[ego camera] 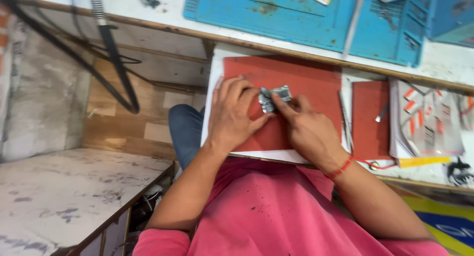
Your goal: The person uses a small brush to scrub the surface of a small circuit board placed on a red mat. They repeatedly move the brush back and forth across the board's surface, focusing on different areas.
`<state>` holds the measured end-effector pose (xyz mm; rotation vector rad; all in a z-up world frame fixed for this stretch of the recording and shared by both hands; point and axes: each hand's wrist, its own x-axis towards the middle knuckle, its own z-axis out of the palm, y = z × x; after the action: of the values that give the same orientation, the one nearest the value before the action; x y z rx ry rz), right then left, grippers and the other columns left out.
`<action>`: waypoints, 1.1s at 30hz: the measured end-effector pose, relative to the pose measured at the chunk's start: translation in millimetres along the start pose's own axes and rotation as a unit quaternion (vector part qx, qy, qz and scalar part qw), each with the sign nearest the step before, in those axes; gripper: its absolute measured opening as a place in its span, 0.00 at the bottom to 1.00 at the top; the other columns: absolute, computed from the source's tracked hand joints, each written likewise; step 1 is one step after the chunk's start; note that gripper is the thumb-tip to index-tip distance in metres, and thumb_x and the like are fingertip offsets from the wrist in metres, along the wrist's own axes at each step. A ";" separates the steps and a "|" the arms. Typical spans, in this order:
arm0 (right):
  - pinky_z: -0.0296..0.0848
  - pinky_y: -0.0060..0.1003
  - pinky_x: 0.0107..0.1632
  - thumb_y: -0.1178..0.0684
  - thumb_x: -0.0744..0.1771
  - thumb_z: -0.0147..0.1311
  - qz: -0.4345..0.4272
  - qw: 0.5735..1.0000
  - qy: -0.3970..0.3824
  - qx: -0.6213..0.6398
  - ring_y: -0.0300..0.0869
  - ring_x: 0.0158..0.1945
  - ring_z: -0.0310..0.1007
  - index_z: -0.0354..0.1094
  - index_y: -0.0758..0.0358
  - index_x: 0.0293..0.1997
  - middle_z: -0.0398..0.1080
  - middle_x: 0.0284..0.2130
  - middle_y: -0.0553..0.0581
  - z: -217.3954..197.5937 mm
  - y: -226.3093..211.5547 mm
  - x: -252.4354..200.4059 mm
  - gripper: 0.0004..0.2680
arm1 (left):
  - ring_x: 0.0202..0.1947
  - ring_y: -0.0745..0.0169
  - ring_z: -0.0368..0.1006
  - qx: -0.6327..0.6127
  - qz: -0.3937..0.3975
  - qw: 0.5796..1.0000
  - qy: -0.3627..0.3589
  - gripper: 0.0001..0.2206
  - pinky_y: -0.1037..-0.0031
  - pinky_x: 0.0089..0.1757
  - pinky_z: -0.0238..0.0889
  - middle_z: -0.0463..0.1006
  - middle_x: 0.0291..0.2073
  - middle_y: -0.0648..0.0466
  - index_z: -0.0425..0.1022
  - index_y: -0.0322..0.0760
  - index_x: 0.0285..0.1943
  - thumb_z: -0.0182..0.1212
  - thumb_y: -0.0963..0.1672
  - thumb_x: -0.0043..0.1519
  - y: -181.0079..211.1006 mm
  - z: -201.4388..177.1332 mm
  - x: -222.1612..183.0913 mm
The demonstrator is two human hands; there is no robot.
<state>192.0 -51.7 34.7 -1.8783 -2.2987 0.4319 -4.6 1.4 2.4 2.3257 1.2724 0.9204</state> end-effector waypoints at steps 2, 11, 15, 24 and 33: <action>0.76 0.53 0.34 0.62 0.64 0.43 0.017 0.999 -0.028 0.013 0.60 0.31 0.76 0.62 0.47 0.70 0.69 0.48 0.63 -0.4 3.2 -6.4 0.24 | 0.60 0.46 0.66 0.002 0.006 1.000 0.008 0.25 0.50 0.64 0.53 0.73 0.48 0.50 0.78 0.35 0.48 0.81 0.50 0.46 2.0 4.2 2.4; 0.77 0.54 0.33 0.60 0.65 0.43 0.017 0.999 -0.044 0.015 0.61 0.31 0.76 0.61 0.45 0.70 0.69 0.46 0.64 -6.1 -0.3 -1.0 0.23 | 0.62 0.47 0.66 0.002 -0.004 1.000 -0.003 0.22 0.50 0.66 0.51 0.74 0.50 0.52 0.78 0.37 0.46 0.80 0.48 0.46 2.4 2.1 2.4; 0.76 0.56 0.34 0.59 0.66 0.42 0.045 0.998 -0.047 0.023 0.63 0.30 0.75 0.61 0.44 0.70 0.68 0.48 0.65 -6.3 -0.7 -3.4 0.22 | 0.62 0.46 0.65 0.005 -0.003 1.000 -0.007 0.24 0.50 0.65 0.51 0.73 0.50 0.50 0.77 0.36 0.50 0.80 0.48 0.47 2.8 6.1 -1.3; 0.76 0.55 0.35 0.61 0.66 0.40 0.036 0.998 -0.040 0.019 0.63 0.31 0.75 0.60 0.47 0.71 0.68 0.48 0.66 -2.1 -5.4 -3.3 0.24 | 0.61 0.47 0.66 0.004 0.003 1.000 0.003 0.25 0.50 0.66 0.51 0.73 0.50 0.51 0.77 0.36 0.51 0.80 0.49 0.47 1.5 0.2 -1.6; 0.76 0.53 0.33 0.61 0.65 0.43 0.031 0.999 -0.042 0.010 0.63 0.30 0.75 0.61 0.46 0.71 0.68 0.47 0.68 2.1 -5.4 -3.2 0.24 | 0.62 0.46 0.66 0.009 -0.002 1.000 -0.009 0.25 0.52 0.64 0.52 0.73 0.49 0.50 0.77 0.36 0.50 0.80 0.48 0.46 1.7 2.1 1.0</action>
<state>187.1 -56.1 34.7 -1.9634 -2.2829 0.5497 -1.8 1.4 2.2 2.3401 1.2819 0.8879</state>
